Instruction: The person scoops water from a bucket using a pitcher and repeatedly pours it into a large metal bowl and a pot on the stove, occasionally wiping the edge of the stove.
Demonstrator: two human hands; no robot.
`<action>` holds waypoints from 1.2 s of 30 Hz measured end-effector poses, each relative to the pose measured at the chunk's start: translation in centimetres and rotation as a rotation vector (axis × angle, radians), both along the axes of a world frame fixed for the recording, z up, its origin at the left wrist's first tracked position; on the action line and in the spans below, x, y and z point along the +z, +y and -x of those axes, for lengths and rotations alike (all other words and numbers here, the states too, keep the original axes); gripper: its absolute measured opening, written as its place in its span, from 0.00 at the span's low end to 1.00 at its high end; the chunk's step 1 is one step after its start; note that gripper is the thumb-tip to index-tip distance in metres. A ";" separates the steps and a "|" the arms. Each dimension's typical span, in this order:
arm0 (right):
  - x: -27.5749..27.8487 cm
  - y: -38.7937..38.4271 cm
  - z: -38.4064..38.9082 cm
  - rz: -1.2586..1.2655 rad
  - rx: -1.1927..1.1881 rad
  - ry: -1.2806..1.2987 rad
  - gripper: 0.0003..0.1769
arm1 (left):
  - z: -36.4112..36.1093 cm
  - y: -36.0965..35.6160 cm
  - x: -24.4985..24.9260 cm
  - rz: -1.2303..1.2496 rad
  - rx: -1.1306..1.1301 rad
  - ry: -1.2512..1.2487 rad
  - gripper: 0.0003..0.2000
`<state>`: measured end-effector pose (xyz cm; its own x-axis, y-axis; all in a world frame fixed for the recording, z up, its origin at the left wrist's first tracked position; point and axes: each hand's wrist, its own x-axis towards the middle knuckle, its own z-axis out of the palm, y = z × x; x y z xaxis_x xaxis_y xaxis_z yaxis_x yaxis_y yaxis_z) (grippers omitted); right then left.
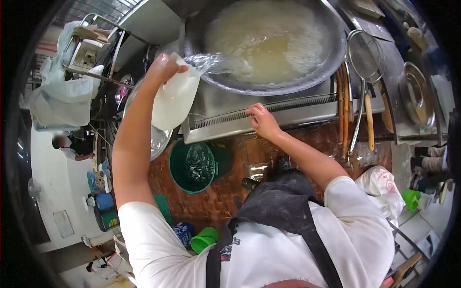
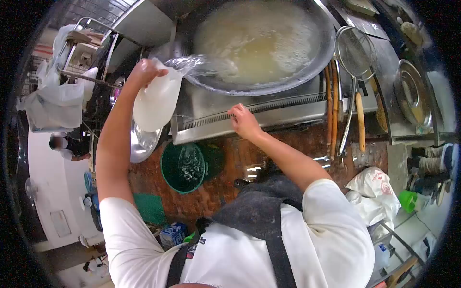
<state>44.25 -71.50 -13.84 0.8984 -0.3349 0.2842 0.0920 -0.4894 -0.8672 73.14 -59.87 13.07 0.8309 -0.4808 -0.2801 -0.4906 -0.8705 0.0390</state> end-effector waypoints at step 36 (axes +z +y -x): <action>-6.2 9.5 -5.7 0.139 0.229 0.156 0.12 | -3.3 4.9 2.0 0.327 -0.238 -0.597 0.16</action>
<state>49.94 -61.99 -20.06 0.9824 -0.0860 0.1661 0.0850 -0.5859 -0.8059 76.43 -54.96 15.08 0.6599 -0.6493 0.3781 -0.6843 -0.7272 -0.0546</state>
